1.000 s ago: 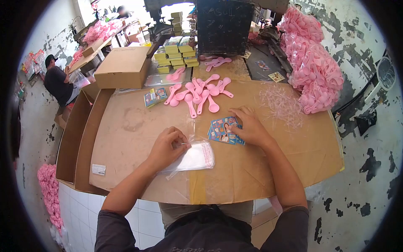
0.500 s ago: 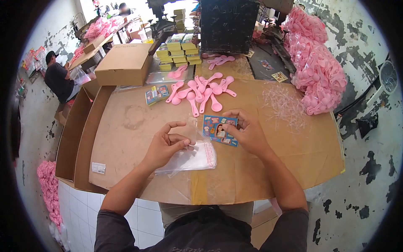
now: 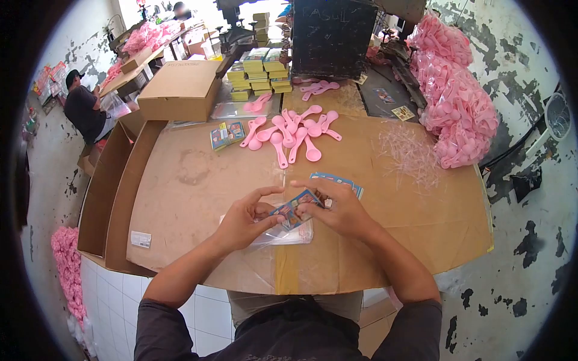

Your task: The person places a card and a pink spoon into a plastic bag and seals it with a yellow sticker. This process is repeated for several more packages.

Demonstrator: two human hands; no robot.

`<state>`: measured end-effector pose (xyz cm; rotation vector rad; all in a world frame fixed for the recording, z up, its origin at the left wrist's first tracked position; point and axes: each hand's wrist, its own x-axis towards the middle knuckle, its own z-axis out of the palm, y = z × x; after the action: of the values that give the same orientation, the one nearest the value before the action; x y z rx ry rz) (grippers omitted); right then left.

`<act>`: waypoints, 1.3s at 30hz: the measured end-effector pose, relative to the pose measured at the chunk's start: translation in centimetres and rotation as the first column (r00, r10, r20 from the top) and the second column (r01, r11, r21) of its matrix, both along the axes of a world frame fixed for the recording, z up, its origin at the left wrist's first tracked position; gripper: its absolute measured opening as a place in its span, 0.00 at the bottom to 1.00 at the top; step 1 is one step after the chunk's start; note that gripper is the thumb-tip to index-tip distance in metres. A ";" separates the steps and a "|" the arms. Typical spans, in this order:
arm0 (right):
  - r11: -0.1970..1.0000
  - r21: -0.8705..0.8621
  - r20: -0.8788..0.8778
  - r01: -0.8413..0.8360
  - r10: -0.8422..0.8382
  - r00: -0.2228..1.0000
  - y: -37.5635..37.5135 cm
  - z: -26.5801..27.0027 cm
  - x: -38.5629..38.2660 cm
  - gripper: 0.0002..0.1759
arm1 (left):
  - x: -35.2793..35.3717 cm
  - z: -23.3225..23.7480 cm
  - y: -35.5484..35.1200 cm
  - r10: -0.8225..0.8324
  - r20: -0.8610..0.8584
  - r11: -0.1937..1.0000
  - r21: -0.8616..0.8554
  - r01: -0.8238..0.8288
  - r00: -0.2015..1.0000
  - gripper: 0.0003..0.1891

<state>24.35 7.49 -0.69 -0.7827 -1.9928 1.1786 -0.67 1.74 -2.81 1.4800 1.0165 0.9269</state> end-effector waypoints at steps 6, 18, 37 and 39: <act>0.972 -0.153 -0.072 0.176 -0.189 0.979 -0.5 -0.7 -0.6 0.11 | 0.4 0.2 -0.4 0.019 0.085 0.999 -0.027 -0.017 0.996 0.28; 0.792 0.610 0.337 0.041 -0.306 0.891 11.0 -2.3 -1.7 0.16 | 0.1 -0.6 0.1 0.062 0.186 0.993 -0.112 -0.041 0.981 0.22; 0.997 -0.005 -0.090 0.073 -0.073 0.993 5.1 2.5 -1.3 0.21 | 0.1 -0.1 0.0 0.088 0.348 0.992 -0.113 -0.052 0.933 0.19; 0.998 -0.069 -0.224 -0.008 -0.008 0.975 3.2 3.5 -2.2 0.24 | 0.2 -0.1 0.0 0.076 0.335 0.993 -0.115 -0.039 0.939 0.19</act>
<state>22.14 10.70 2.85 -0.6523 -1.7754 1.2825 -0.44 1.70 -2.94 1.1561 0.8437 1.1075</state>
